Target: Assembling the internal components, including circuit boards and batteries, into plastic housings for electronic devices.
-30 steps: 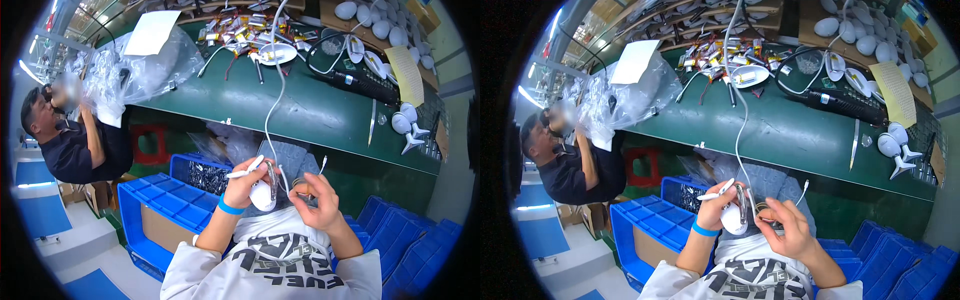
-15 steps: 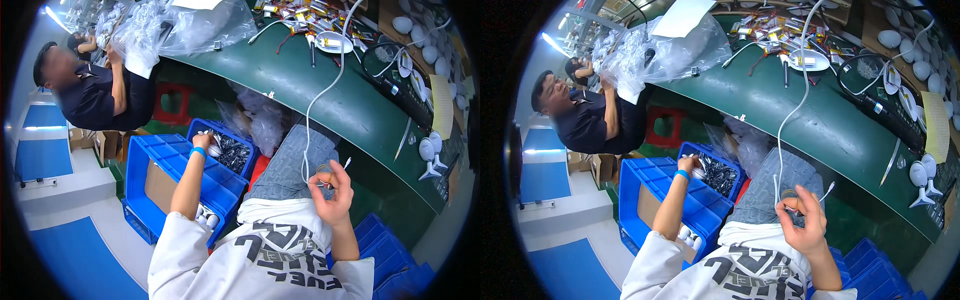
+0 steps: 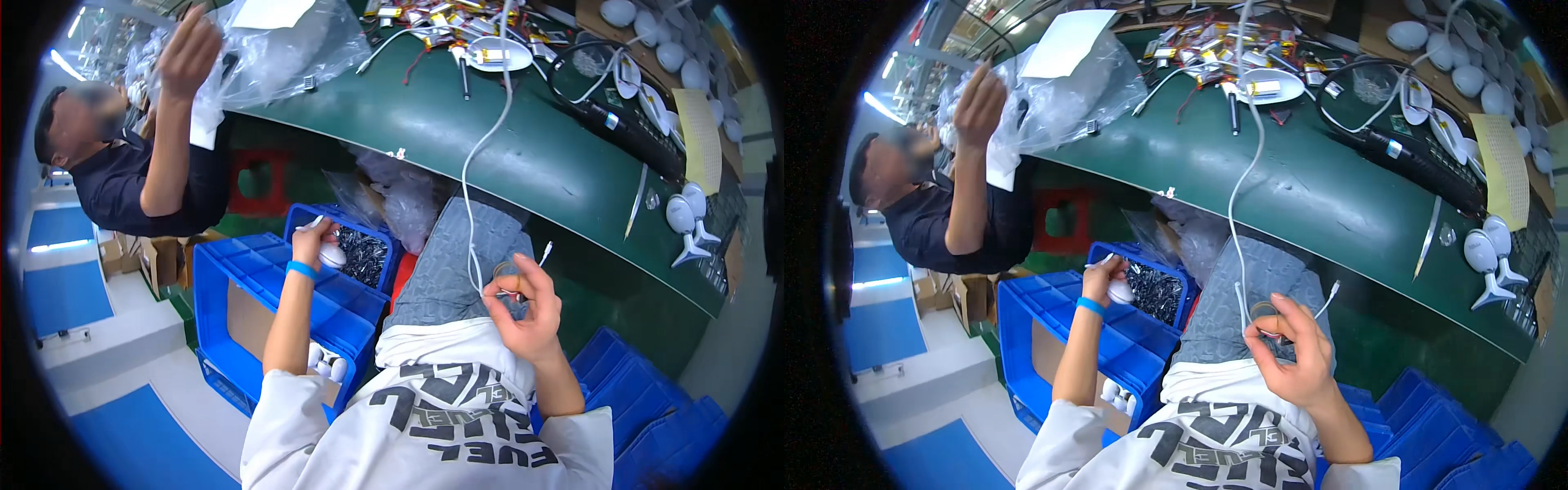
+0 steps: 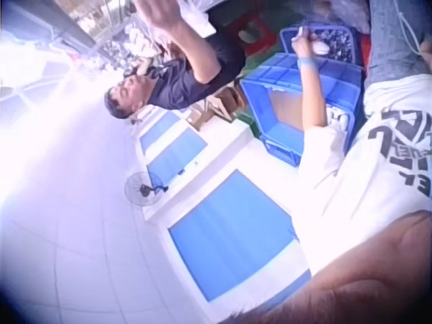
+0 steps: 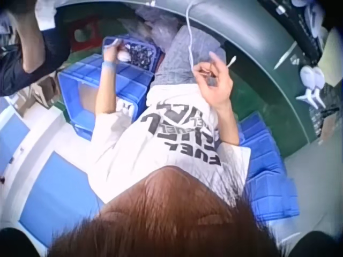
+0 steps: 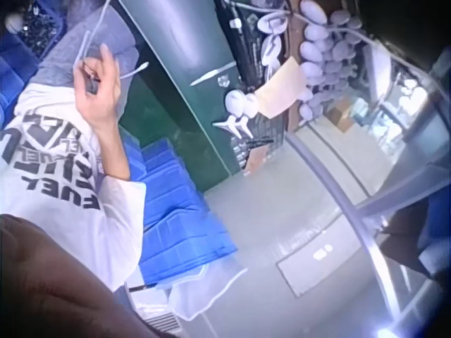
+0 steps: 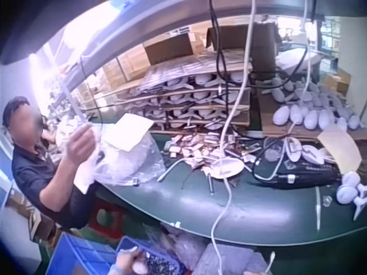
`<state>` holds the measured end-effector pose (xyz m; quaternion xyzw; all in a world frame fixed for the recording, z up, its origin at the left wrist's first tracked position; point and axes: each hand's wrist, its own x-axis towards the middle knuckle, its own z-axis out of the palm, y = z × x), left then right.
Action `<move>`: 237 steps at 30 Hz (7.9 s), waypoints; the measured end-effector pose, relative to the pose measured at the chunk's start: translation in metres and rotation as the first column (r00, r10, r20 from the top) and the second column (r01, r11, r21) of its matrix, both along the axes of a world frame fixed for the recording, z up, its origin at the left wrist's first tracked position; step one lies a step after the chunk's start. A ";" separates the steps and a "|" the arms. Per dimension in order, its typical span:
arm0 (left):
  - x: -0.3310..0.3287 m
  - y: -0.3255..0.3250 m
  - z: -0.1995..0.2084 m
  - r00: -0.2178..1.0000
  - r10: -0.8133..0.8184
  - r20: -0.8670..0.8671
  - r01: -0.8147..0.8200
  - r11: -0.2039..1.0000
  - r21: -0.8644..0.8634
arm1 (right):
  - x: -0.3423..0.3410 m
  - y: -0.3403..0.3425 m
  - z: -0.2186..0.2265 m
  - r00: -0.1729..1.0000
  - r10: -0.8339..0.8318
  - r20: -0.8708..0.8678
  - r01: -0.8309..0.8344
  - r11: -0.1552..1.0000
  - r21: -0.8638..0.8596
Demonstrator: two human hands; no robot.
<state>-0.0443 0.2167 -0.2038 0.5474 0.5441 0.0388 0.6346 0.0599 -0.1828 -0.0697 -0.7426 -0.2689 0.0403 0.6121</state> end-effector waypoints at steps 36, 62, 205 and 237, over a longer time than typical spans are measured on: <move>0.218 -0.109 0.146 0.641 -0.261 0.722 0.358 0.934 0.020 | 0.123 -0.033 0.003 0.925 -0.306 0.226 0.361 0.894 -0.265; 0.068 -0.067 -0.163 0.954 0.263 0.140 -0.295 0.900 0.320 | 0.126 -0.028 -0.010 0.906 -0.403 0.127 0.422 0.864 -0.274; 0.057 -0.218 0.129 0.571 -0.578 0.583 0.611 0.773 0.168 | 0.009 0.021 0.010 0.858 -0.131 -0.496 0.251 0.950 0.184; 0.070 -0.226 0.117 0.713 -0.085 0.696 0.529 0.716 -0.455 | 0.001 0.018 0.000 0.899 -0.095 -0.428 0.208 0.952 0.223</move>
